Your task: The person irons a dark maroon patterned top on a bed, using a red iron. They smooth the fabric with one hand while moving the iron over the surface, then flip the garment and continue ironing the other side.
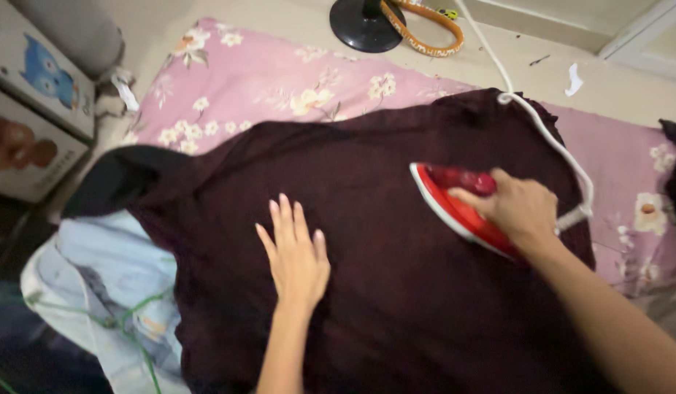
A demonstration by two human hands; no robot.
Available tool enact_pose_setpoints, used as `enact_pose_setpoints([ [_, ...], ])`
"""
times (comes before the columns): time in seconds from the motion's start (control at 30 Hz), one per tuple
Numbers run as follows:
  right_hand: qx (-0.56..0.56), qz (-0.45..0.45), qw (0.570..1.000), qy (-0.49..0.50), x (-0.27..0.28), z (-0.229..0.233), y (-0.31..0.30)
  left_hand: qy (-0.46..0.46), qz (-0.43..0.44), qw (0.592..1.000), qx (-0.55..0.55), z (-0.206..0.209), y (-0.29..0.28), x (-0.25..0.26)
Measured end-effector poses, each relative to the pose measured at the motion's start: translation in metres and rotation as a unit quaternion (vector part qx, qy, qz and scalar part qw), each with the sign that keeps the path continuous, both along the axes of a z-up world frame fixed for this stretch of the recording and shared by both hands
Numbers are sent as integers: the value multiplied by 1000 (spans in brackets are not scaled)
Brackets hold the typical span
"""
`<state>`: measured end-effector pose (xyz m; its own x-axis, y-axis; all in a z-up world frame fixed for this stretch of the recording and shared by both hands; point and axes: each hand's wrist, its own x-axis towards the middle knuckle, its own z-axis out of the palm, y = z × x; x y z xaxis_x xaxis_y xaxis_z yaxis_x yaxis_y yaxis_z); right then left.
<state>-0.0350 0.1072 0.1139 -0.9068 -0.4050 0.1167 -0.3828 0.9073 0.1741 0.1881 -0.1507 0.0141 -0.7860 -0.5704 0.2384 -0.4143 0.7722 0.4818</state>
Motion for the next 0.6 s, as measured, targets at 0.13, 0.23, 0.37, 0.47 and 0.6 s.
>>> enact_pose_setpoints([
  [0.13, -43, -32, 997, -47, -48, 9, -51, -40, -14, 999, -6, -7, 9, -4],
  [0.23, -47, -59, 992, -102, -71, 19, -76, -47, -14, 999, -18, -10, 9, -5],
  [0.37, -41, -29, 985, -167, -81, 26, -67, -53, -13, 997, -48, -16, 11, -6],
  [0.47, 15, 6, 979, -202, -60, 31, -46, -55, -7, 997, -58, -17, 11, -4],
  [0.6, 37, 109, 964, -241, -5, 38, 4, -32, -2, 997, -69, -17, 14, -1],
])
